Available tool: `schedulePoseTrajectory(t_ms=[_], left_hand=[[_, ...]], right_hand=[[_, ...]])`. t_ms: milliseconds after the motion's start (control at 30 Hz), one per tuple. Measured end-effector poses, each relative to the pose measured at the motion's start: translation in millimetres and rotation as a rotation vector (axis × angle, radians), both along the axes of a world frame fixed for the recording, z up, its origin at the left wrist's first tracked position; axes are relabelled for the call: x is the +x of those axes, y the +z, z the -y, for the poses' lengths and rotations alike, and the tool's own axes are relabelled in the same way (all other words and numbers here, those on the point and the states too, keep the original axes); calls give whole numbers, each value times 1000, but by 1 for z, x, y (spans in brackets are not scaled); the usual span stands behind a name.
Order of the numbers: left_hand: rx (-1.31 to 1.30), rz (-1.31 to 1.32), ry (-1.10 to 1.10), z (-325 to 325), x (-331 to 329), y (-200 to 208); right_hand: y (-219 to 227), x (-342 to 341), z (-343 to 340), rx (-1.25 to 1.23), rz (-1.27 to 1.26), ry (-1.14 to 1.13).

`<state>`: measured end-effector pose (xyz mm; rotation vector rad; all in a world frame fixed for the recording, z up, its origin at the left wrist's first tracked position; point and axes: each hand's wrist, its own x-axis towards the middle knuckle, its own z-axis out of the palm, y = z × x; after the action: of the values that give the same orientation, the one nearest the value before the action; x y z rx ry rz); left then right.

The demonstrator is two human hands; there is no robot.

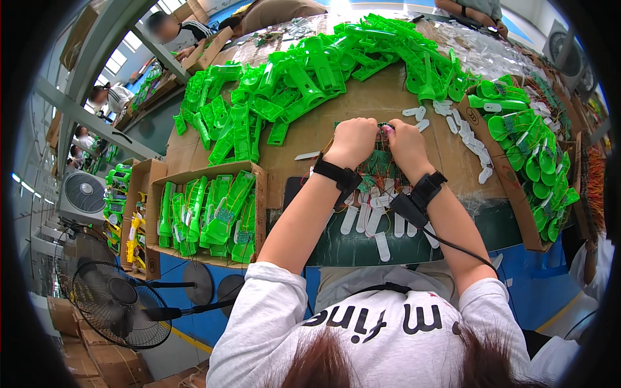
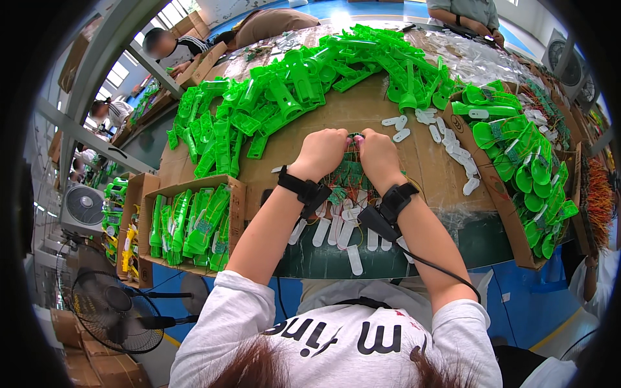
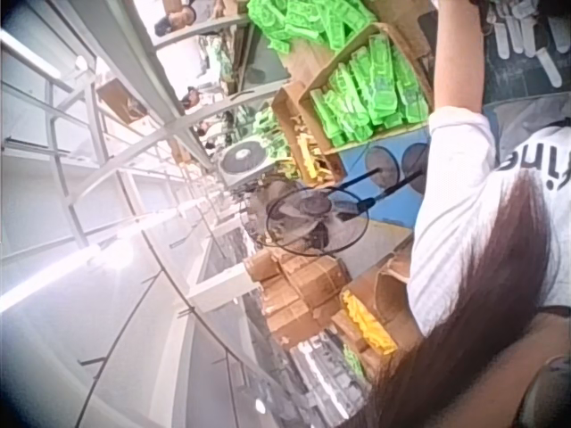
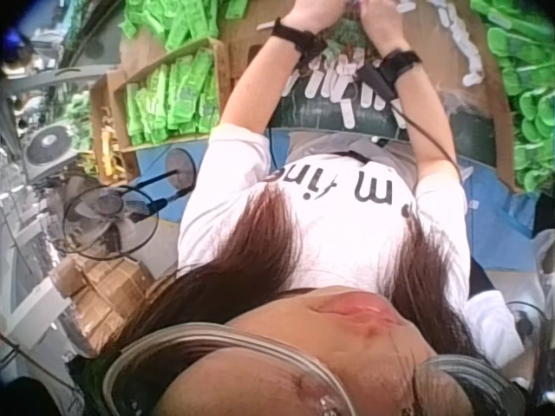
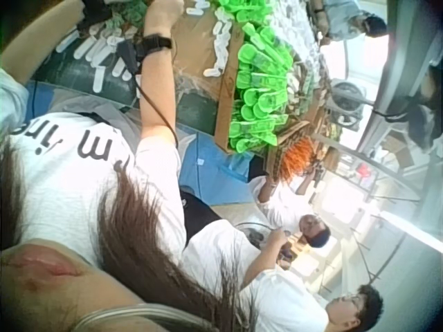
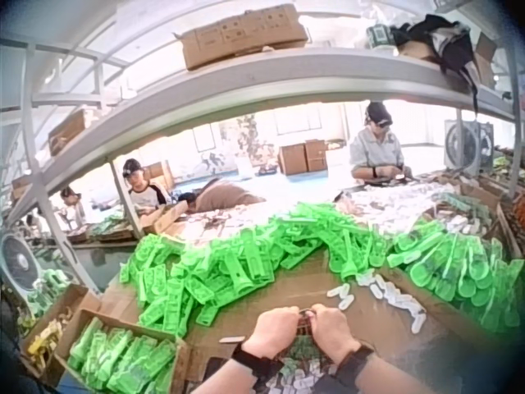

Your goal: The recorder is assembling green plastic flashlights by inserting a pre-wired circuit board and LED into the casing.

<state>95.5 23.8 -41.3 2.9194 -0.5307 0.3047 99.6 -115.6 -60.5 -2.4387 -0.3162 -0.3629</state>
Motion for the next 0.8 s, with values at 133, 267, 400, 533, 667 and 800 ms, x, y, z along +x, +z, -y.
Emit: schedulePoseTrajectory(t_ms=[133, 267, 400, 533, 667, 800], left_hand=[[-36, 3, -36, -7, 1, 0], [-10, 50, 38, -19, -1, 0], [-128, -79, -58, -19, 1, 5], [-288, -185, -64, -26, 0, 1], [-283, 101, -130, -41, -1, -5], [-236, -306, -38, -48, -2, 3]], right_hand=[[-9, 8, 11, 131, 99, 138], [5, 1, 11, 43, -31, 45], [-4, 11, 14, -30, 521, 154], [2, 20, 12, 203, 328, 521], [2, 26, 13, 221, -32, 553], [-2, 31, 16, 316, -216, 541]])
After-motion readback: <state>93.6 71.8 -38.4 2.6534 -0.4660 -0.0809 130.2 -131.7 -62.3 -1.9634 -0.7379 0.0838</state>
